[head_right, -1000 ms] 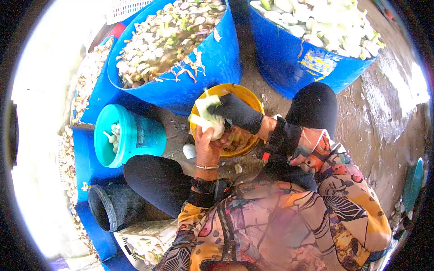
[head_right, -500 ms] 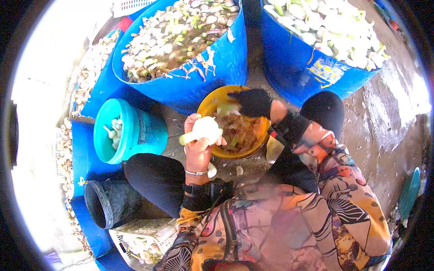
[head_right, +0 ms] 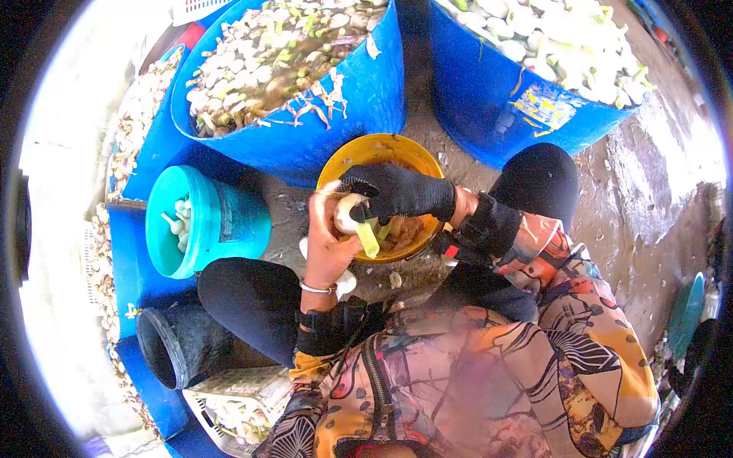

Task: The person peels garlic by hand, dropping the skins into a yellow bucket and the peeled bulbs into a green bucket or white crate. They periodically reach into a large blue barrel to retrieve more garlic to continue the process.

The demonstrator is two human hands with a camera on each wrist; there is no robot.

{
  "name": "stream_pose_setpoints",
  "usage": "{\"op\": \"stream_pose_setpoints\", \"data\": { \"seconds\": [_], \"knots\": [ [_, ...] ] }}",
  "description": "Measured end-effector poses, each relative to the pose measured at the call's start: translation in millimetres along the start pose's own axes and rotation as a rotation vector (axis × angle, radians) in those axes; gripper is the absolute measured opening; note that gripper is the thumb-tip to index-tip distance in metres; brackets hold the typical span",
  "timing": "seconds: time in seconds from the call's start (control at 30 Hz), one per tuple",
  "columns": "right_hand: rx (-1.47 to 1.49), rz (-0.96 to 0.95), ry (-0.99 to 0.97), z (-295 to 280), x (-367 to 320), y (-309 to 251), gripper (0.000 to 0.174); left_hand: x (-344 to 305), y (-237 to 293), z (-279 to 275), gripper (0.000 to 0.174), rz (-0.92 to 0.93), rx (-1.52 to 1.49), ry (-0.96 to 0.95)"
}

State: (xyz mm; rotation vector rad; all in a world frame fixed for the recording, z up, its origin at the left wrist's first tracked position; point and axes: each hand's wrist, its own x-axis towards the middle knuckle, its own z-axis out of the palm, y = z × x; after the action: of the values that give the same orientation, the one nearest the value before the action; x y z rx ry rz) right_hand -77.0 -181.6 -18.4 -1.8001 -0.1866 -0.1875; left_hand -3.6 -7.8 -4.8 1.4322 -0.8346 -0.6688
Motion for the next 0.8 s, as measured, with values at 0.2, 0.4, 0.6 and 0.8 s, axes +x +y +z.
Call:
{"op": "stream_pose_setpoints", "data": {
  "seconds": [0.2,0.4,0.6,0.8],
  "knots": [
    [0.328,0.11,0.352,7.5,-8.0,-6.7,0.034,-0.9,-3.9,16.9,0.054,0.148,0.294,0.273],
    [-0.237,0.008,0.569,16.7,-12.3,-20.9,0.03,0.3,0.0,32.3,0.013,0.467,0.546,0.34],
    [0.003,0.025,0.529,2.1,-10.5,0.4,0.029,-6.4,-3.3,40.6,0.01,0.292,0.032,0.365],
    [-0.238,-0.062,0.41,-17.8,-15.5,-28.7,0.022,-4.8,-0.6,30.2,0.013,0.305,0.124,0.406]
  ]
}}
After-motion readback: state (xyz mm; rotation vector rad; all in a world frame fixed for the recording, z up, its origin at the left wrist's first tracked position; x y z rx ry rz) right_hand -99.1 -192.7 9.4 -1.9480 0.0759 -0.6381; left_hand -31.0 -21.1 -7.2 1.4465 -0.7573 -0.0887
